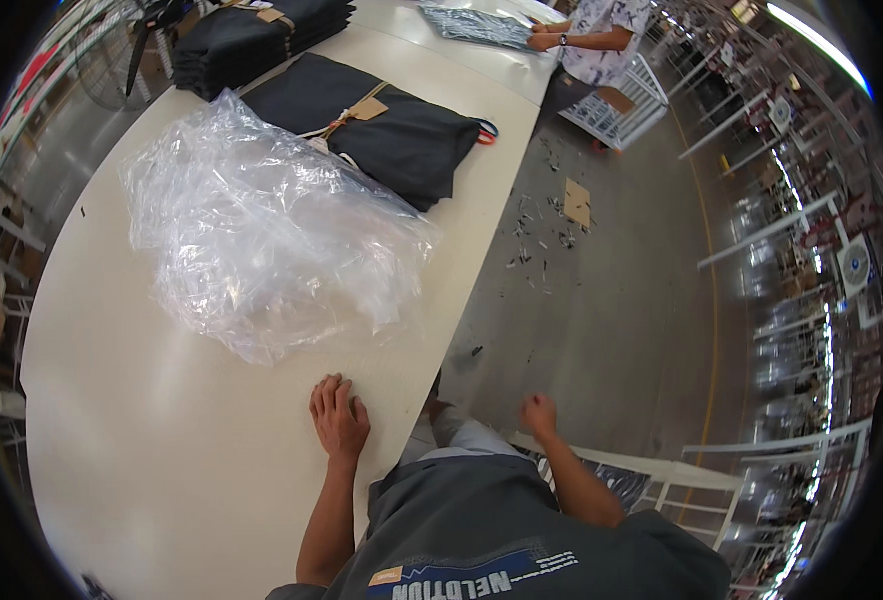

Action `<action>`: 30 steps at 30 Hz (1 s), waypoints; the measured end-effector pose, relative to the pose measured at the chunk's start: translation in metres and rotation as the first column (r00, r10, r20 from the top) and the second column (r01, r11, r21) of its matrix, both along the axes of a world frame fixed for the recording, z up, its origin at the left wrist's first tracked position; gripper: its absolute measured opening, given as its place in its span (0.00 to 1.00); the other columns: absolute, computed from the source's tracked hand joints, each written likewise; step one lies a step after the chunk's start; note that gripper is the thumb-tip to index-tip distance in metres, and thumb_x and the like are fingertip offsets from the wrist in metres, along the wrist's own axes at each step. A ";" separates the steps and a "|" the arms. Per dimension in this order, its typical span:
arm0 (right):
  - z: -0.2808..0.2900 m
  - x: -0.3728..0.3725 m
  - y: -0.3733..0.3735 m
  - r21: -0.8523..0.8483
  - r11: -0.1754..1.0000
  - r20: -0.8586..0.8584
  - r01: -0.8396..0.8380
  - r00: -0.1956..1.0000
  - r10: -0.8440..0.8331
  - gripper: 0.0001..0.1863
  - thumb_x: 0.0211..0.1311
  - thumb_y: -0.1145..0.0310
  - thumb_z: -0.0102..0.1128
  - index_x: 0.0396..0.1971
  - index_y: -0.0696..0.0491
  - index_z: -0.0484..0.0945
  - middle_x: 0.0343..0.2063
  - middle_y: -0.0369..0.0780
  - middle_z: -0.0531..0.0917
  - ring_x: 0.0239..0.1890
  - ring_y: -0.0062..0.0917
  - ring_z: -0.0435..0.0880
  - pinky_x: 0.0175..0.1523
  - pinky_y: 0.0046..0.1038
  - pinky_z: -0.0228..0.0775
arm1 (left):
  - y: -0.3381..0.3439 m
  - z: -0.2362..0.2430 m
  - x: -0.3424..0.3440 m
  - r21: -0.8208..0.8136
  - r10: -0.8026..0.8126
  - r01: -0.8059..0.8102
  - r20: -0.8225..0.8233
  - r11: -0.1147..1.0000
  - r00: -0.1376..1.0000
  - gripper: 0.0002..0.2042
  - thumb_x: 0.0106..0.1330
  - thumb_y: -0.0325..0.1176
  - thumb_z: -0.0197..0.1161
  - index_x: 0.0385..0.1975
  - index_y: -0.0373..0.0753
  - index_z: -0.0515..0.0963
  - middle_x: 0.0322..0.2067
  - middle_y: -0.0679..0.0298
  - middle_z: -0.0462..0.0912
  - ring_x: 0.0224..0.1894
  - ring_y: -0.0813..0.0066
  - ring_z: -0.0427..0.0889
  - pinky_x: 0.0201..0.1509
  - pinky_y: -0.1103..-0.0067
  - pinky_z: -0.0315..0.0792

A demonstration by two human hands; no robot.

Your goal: The person places folded dark garments into clear plastic bags on a white table, smooths the bags, and seals them with a roll of clear tape. The person then moves the sealed packages into a nearby wire cart. The process is repeated for multiple garments.

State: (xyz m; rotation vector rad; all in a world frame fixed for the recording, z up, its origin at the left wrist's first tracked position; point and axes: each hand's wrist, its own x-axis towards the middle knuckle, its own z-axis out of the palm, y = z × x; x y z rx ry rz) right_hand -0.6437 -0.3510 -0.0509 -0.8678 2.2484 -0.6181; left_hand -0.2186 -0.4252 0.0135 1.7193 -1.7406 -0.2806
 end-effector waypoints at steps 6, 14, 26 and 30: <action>0.093 0.039 -0.303 -0.336 0.940 0.374 -0.054 0.909 0.186 0.13 0.71 0.60 0.58 0.33 0.55 0.81 0.26 0.35 0.83 0.26 0.20 0.81 0.31 0.25 0.74 | -0.002 -0.001 -0.007 0.020 0.036 -0.037 0.050 0.999 0.998 0.16 0.57 0.22 0.64 0.46 0.38 0.78 0.56 0.56 0.78 0.64 0.52 0.73 0.71 0.58 0.63; 0.053 0.062 -0.544 -0.340 0.935 0.677 0.095 0.716 0.174 0.13 0.70 0.60 0.59 0.41 0.56 0.80 0.35 0.38 0.82 0.34 0.25 0.83 0.38 0.28 0.79 | -0.006 -0.009 -0.033 0.041 0.232 -0.240 0.141 0.970 0.962 0.15 0.58 0.19 0.59 0.46 0.33 0.77 0.55 0.50 0.78 0.63 0.46 0.73 0.70 0.53 0.65; 0.092 0.085 -0.577 -0.129 0.991 0.827 -0.035 0.547 0.127 0.43 0.52 0.57 0.81 0.57 0.71 0.67 0.51 0.53 0.78 0.54 0.37 0.80 0.58 0.34 0.75 | -0.070 -0.016 -0.168 0.141 0.797 -0.840 0.266 0.525 0.543 0.21 0.68 0.29 0.54 0.61 0.34 0.67 0.73 0.46 0.59 0.77 0.48 0.54 0.79 0.54 0.45; 0.106 0.093 -0.596 -0.174 0.985 0.849 -0.004 0.507 0.152 0.36 0.54 0.63 0.78 0.54 0.69 0.69 0.50 0.53 0.79 0.50 0.38 0.82 0.53 0.37 0.78 | -0.074 -0.018 -0.169 0.069 0.814 -0.853 0.268 0.517 0.515 0.20 0.67 0.30 0.55 0.59 0.34 0.69 0.72 0.47 0.62 0.76 0.48 0.57 0.78 0.54 0.47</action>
